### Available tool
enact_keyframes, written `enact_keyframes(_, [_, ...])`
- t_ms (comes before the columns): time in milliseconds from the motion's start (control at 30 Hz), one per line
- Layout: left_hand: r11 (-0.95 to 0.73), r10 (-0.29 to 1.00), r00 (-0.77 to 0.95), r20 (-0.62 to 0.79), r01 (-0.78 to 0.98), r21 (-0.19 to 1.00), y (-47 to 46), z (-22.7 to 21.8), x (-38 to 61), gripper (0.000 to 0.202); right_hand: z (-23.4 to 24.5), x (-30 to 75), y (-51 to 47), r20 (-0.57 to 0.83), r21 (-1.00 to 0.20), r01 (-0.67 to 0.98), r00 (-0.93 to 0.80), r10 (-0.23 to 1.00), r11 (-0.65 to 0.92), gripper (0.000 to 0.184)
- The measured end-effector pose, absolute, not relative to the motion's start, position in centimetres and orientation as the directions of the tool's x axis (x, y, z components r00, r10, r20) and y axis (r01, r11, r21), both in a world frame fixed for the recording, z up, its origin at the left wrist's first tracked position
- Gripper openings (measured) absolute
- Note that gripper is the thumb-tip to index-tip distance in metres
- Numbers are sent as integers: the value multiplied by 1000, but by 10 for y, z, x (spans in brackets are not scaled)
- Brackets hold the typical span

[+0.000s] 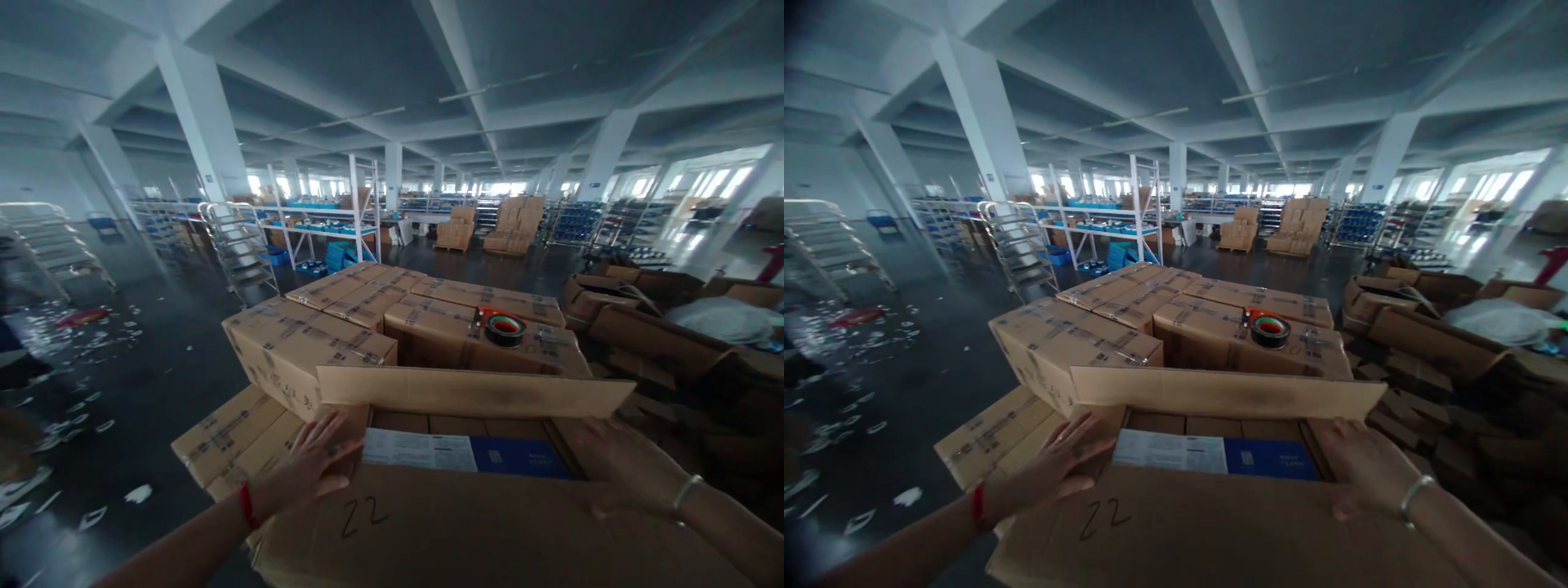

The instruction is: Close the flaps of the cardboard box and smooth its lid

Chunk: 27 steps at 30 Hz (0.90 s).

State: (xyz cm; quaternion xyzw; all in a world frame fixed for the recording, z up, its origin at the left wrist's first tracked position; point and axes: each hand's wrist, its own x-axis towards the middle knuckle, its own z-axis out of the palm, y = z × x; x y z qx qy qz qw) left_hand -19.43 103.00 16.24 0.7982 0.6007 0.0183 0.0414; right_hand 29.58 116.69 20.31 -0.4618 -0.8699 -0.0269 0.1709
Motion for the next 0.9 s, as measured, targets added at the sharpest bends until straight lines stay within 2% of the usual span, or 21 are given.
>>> enact_keyframes(67, [-253, 958, 246, 146, 967, 34, 1017, 142, -194, 49, 228, 263, 1168, 294, -21, 779, -595, 748, 627, 54])
enact_keyframes(100, [-237, 943, 228, 242, 972, 9, 1011, 136, -194, 51, 239, 243, 1171, 362, -5, 759, -605, 709, 651, 64])
enact_keyframes(133, [-223, 921, 216, 325, 975, -15, 1007, 131, -194, 54, 247, 221, 1174, 426, 6, 740, -611, 667, 673, 71])
enact_keyframes(200, [-196, 876, 199, 438, 979, -53, 1003, 126, -194, 65, 253, 183, 1183, 427, -29, 719, -619, 659, 694, 75])
enact_keyframes(300, [-161, 848, 181, 499, 983, -84, 1003, 123, -196, 79, 236, 159, 1180, 282, -99, 763, -594, 753, 639, 70])
enact_keyframes(333, [-150, 842, 175, 510, 985, -90, 1003, 121, -197, 82, 225, 160, 1172, 283, -85, 776, -582, 762, 624, 68])
enact_keyframes(367, [-138, 835, 169, 524, 986, -98, 1003, 120, -198, 84, 211, 166, 1160, 325, -39, 775, -586, 742, 630, 68])
enact_keyframes(433, [-101, 822, 146, 551, 989, -111, 1002, 120, -199, 86, 182, 180, 1131, 455, 123, 733, -641, 619, 669, 68])
enact_keyframes(467, [-96, 830, 144, 538, 989, -117, 1002, 122, -199, 84, 169, 187, 1117, 487, 226, 674, -704, 517, 703, 72])
enact_keyframes(533, [-167, 893, 196, 405, 980, -105, 1003, 133, -196, 71, 147, 196, 1094, 510, 354, 608, -763, 398, 711, 78])
enact_keyframes(633, [-274, 957, 274, 93, 962, -13, 1012, 162, -184, 54, 134, 197, 1081, 494, 394, 608, -773, 399, 690, 94])
enact_keyframes(667, [-276, 961, 276, 33, 961, 19, 1018, 172, -179, 53, 134, 197, 1080, 482, 388, 617, -769, 420, 684, 97])
enact_keyframes(800, [-248, 968, 252, -9, 958, 145, 1045, 190, -162, 56, 135, 200, 1089, 463, 375, 633, -761, 454, 677, 100])
enact_keyframes(900, [-291, 953, 302, -31, 938, 191, 1056, 178, -161, 58, 118, 204, 1094, 473, 386, 614, -772, 424, 688, 88])
